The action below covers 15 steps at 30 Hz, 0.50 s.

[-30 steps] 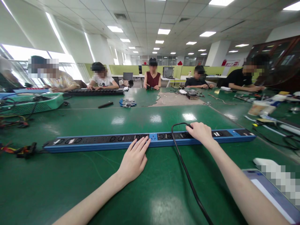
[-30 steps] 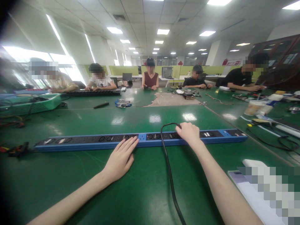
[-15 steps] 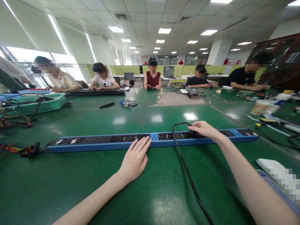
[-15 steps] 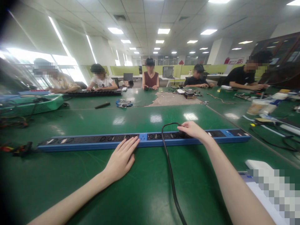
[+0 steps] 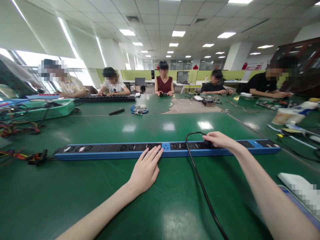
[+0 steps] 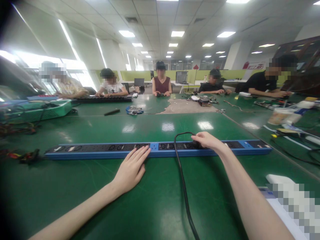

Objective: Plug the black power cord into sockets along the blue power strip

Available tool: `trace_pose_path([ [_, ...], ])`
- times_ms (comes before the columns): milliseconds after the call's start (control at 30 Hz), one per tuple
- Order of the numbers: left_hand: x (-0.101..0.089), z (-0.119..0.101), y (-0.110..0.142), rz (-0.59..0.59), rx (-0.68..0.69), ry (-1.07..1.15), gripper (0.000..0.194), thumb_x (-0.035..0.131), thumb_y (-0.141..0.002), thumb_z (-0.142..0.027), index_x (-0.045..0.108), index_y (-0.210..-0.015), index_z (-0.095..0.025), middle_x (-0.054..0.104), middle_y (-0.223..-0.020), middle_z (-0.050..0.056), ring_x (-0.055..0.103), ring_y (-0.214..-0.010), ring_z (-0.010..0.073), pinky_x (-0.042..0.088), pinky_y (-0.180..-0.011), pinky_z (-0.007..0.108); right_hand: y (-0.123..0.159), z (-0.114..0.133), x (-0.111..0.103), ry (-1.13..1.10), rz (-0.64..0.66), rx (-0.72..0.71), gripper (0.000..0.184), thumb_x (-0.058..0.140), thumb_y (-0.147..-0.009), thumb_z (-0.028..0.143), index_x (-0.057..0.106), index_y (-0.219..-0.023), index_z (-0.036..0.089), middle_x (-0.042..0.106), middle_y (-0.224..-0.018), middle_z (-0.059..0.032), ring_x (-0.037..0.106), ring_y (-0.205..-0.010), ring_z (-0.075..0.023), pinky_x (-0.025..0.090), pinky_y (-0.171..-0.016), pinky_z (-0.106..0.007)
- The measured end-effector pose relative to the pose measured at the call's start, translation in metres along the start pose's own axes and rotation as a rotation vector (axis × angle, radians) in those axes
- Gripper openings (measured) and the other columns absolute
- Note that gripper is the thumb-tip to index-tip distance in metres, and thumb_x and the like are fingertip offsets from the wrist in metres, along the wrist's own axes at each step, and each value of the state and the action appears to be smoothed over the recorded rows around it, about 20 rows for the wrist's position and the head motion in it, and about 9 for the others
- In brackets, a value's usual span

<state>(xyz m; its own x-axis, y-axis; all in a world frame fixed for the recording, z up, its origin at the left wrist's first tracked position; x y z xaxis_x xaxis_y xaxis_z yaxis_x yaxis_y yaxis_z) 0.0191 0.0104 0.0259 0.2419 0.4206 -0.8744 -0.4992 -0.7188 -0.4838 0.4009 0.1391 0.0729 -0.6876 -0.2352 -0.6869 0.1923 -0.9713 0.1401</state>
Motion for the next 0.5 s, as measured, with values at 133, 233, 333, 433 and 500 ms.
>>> trace_pose_path([
  [133, -0.0009, -0.0004, 0.0001, 0.004, -0.003, -0.005, 0.077, 0.043, -0.094, -0.011, 0.024, -0.167, -0.024, 0.029, -0.171, 0.005, 0.031, -0.157, 0.0230, 0.022, -0.131, 0.049, 0.0031, 0.0006, 0.0006, 0.033, -0.047, -0.026, 0.069, 0.057, -0.077, 0.088, 0.053, -0.082, 0.019, 0.043, -0.057, 0.0043, 0.035, -0.048, -0.0073, 0.023, -0.047, -0.023],
  [233, -0.0013, -0.0003, 0.0004, 0.006, 0.002, -0.006, 0.077, 0.043, -0.094, -0.011, 0.023, -0.167, -0.024, 0.029, -0.171, 0.005, 0.032, -0.157, 0.0233, 0.022, -0.131, 0.050, 0.0039, -0.0017, 0.0014, 0.017, -0.034, -0.046, 0.067, 0.057, -0.079, 0.086, 0.053, -0.083, 0.019, 0.041, -0.055, 0.0048, 0.035, -0.047, -0.0074, 0.022, -0.047, -0.023],
  [333, -0.0016, -0.0003, 0.0007, 0.004, 0.008, -0.007, 0.078, 0.044, -0.093, -0.011, 0.024, -0.167, -0.023, 0.029, -0.171, 0.006, 0.031, -0.157, 0.0235, 0.022, -0.131, 0.049, 0.0022, -0.0053, 0.0017, -0.016, -0.023, -0.013, 0.068, 0.056, -0.079, 0.086, 0.056, -0.087, 0.018, 0.038, -0.052, 0.0055, 0.032, -0.046, -0.0076, 0.020, -0.046, -0.023],
  [433, -0.0015, -0.0003, 0.0010, 0.000, 0.010, -0.009, 0.077, 0.044, -0.093, -0.011, 0.024, -0.167, -0.023, 0.029, -0.171, 0.006, 0.030, -0.157, 0.0237, 0.021, -0.131, 0.050, 0.0007, -0.0056, 0.0012, 0.027, -0.049, -0.019, 0.069, 0.055, -0.080, 0.086, 0.057, -0.086, 0.018, 0.042, -0.053, 0.0039, 0.036, -0.046, -0.0084, 0.023, -0.047, -0.023],
  [500, -0.0009, -0.0002, 0.0011, 0.009, 0.008, -0.015, 0.077, 0.043, -0.094, -0.011, 0.023, -0.167, -0.023, 0.028, -0.171, 0.006, 0.030, -0.157, 0.0236, 0.021, -0.131, 0.050, 0.0006, -0.0041, 0.0003, 0.086, -0.070, -0.023, 0.068, 0.055, -0.080, 0.086, 0.058, -0.085, 0.018, 0.046, -0.055, 0.0022, 0.039, -0.047, -0.0089, 0.025, -0.047, -0.023],
])
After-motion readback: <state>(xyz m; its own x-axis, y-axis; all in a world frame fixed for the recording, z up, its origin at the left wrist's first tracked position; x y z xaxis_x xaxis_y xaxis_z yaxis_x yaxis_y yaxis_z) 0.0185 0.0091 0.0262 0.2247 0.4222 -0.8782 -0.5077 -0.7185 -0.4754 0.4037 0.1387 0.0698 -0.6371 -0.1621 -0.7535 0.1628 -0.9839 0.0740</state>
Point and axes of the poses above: each hand's wrist, its own y-axis away from the middle knuckle, its own x-axis out of the palm, z = x × y, the point moved 3 cm from there along -y, towards the middle knuckle
